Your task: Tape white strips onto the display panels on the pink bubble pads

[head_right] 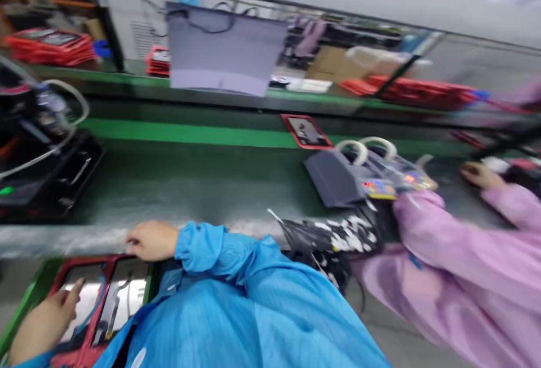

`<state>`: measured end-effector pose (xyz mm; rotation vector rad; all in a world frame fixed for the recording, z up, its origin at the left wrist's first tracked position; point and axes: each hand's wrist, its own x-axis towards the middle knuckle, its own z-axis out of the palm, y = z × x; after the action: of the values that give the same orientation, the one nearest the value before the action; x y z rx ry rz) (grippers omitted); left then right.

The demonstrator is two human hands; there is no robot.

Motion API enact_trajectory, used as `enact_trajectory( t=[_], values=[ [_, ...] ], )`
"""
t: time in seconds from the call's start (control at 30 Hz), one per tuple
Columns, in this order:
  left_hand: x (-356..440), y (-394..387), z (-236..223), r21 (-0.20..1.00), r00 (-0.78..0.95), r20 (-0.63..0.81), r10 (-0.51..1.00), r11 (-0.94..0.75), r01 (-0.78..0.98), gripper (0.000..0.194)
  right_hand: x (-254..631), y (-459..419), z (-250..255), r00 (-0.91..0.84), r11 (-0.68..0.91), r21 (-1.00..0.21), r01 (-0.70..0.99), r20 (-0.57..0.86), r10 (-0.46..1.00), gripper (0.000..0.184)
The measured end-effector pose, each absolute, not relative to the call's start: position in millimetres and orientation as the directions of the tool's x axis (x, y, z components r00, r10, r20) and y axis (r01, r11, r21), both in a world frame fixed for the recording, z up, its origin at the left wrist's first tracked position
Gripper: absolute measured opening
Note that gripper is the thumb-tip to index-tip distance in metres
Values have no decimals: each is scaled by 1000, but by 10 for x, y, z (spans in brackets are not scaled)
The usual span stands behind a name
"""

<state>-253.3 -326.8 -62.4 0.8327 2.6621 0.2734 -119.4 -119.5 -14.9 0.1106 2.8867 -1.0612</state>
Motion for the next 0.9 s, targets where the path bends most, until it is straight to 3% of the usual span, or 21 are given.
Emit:
enact_trajectory(
  t=[0.07,0.13,0.23,0.27,0.33,0.43,0.57,0.7,0.8,0.9],
  values=[
    [-2451,-2877,-371,248,-707,-220,673,739,626,42,-730,-733,-82,-937,701,-650,294,-50,346,22],
    [-2242,-2455,-154,295,-565,-157,810,585,756,37,-182,-378,-88,-766,557,-681,476,-9,643,17],
    [-1815,-1812,47,335,-285,-149,947,320,886,40,763,-52,-168,-222,210,-788,579,96,970,13],
    [-1668,-1611,80,323,-200,-161,966,243,915,42,1096,3,-199,3,110,-830,546,133,991,13],
    [-1391,-1242,111,278,-32,-201,979,88,956,43,1734,54,-254,415,-40,-905,423,154,897,15],
    [-1031,-764,126,233,202,-267,942,-140,962,40,2466,92,-284,722,-146,-978,146,4,692,20],
    [-665,-276,134,201,345,-293,892,-296,934,35,2854,270,-240,728,-133,-976,-171,-216,651,29],
    [-503,7,47,260,358,-269,894,-291,921,31,2896,464,-249,658,-143,-950,-277,-296,693,28],
    [-493,235,-58,412,349,-285,893,-214,885,27,2928,526,-331,700,-79,-976,-203,-201,685,24],
    [-455,674,-124,531,209,-225,952,-60,845,21,2962,523,-394,759,-55,-997,57,7,651,27]
  ],
)
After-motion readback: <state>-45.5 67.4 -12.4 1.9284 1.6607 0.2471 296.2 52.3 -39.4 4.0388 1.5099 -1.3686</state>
